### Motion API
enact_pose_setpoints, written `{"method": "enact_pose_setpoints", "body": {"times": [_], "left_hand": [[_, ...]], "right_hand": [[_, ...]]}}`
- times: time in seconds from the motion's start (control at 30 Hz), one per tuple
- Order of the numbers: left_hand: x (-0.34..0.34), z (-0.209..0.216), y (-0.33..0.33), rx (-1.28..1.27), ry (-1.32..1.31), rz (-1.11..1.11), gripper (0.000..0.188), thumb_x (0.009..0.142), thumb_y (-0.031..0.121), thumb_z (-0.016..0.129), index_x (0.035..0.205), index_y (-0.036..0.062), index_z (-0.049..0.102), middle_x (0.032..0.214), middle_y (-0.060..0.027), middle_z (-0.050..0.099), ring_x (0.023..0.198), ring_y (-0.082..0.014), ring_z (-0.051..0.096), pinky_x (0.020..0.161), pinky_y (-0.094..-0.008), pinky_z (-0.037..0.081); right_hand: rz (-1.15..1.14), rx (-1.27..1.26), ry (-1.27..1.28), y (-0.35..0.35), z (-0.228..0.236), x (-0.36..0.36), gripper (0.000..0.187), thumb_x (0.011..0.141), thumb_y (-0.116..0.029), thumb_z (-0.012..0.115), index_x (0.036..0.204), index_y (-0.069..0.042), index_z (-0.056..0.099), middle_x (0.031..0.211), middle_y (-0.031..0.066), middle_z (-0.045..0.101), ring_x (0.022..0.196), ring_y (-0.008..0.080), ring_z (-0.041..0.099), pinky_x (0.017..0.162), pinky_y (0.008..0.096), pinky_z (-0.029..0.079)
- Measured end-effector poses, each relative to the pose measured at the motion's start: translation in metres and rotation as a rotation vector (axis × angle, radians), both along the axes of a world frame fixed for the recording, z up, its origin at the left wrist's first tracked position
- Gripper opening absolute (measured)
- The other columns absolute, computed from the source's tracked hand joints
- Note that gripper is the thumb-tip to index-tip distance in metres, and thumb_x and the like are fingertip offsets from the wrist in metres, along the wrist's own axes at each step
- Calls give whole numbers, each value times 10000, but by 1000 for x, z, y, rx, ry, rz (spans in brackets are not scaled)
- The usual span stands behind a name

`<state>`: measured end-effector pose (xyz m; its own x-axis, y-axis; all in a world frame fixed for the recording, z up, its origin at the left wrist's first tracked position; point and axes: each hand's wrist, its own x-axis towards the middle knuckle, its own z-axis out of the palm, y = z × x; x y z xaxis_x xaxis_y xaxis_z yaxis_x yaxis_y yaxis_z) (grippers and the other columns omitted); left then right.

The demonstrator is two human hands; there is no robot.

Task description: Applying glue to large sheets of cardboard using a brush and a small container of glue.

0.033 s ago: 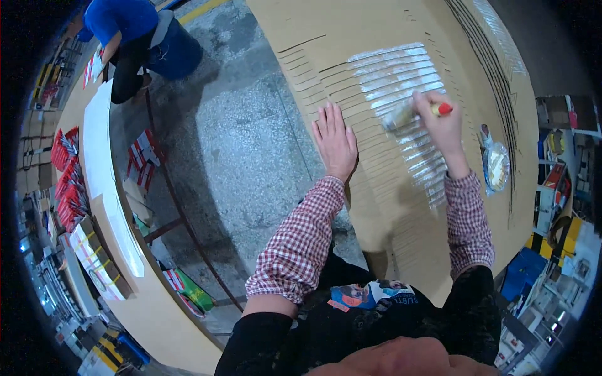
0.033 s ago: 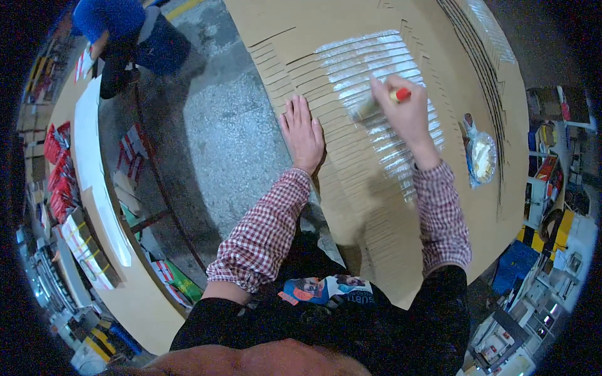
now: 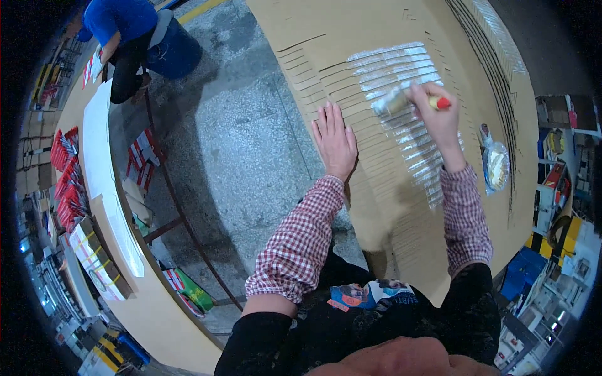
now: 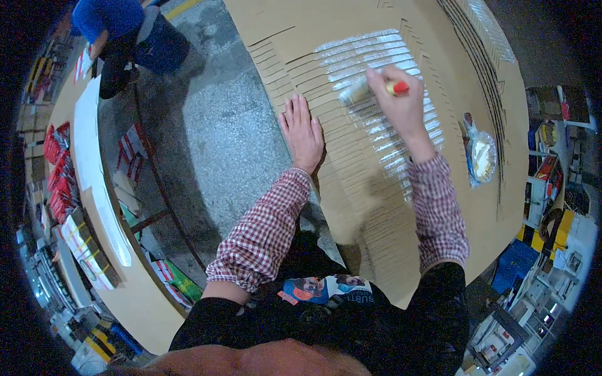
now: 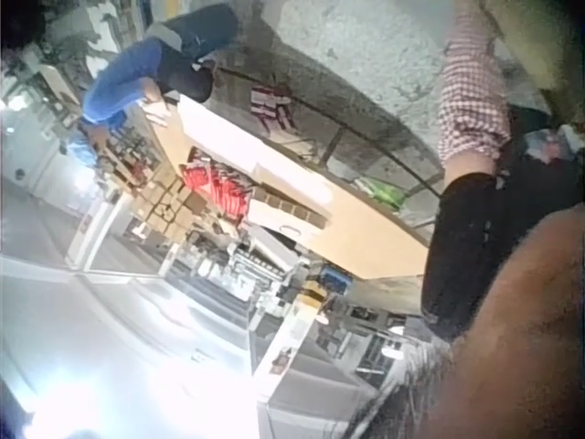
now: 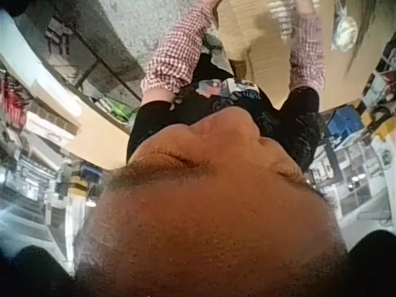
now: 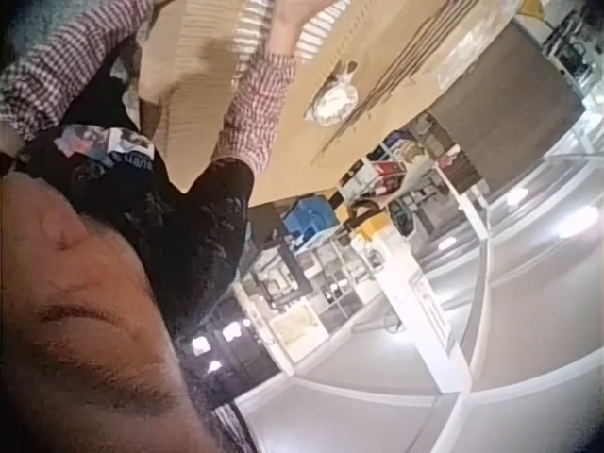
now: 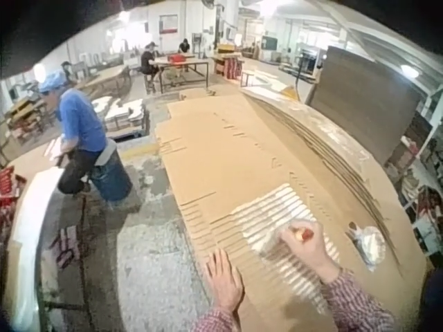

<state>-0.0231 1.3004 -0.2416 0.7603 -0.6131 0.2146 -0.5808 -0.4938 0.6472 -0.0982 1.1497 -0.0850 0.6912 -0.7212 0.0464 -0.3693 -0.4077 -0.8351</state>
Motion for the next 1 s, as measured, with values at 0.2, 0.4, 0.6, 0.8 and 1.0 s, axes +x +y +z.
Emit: {"method": "enact_pose_setpoints", "body": {"times": [0.2, 0.4, 0.6, 0.8, 1.0], "left_hand": [[-3, -5, -5, -43, -14, 7, 554, 904, 198, 414, 1402, -2, 277, 1469, -158, 270, 1384, -330, 177, 1107, -494, 95], [-2, -6, -2, -50, -5, 1, 568, 884, 197, 444, 1394, -5, 295, 1464, -167, 273, 1389, -329, 163, 1115, -500, 72], [-4, -7, -8, -100, -21, 28, 554, 899, 209, 432, 1405, 29, 297, 1467, -147, 281, 1380, -327, 191, 1107, -500, 104], [-1, -3, -3, -38, -46, 2, 553, 879, 192, 450, 1405, 74, 324, 1483, -117, 261, 1390, -329, 155, 1114, -503, 67], [-4, -8, -10, -72, -5, -19, 549, 883, 194, 447, 1401, 60, 325, 1486, -113, 258, 1387, -333, 163, 1111, -513, 70]], "right_hand": [[79, -231, -84, -1, -31, -37, 185, 822, -117, 669, 708, 10, 600, 615, 41, 558, 556, 93, 510, 511, 253, 395], [55, -238, 83, 31, -1, -78, 199, 810, -93, 674, 672, 11, 576, 613, 43, 548, 553, 110, 488, 519, 258, 380], [94, -263, -80, 24, -24, -77, 144, 827, -52, 640, 712, 19, 591, 639, 58, 536, 582, 122, 485, 540, 260, 382], [64, -168, 89, 50, 4, -147, 127, 813, -57, 645, 722, 18, 598, 632, 65, 531, 591, 130, 494, 542, 268, 382], [-12, -163, -27, 14, -24, -105, 218, 815, -112, 655, 661, 14, 566, 599, 56, 523, 550, 122, 469, 517, 271, 373]]}}
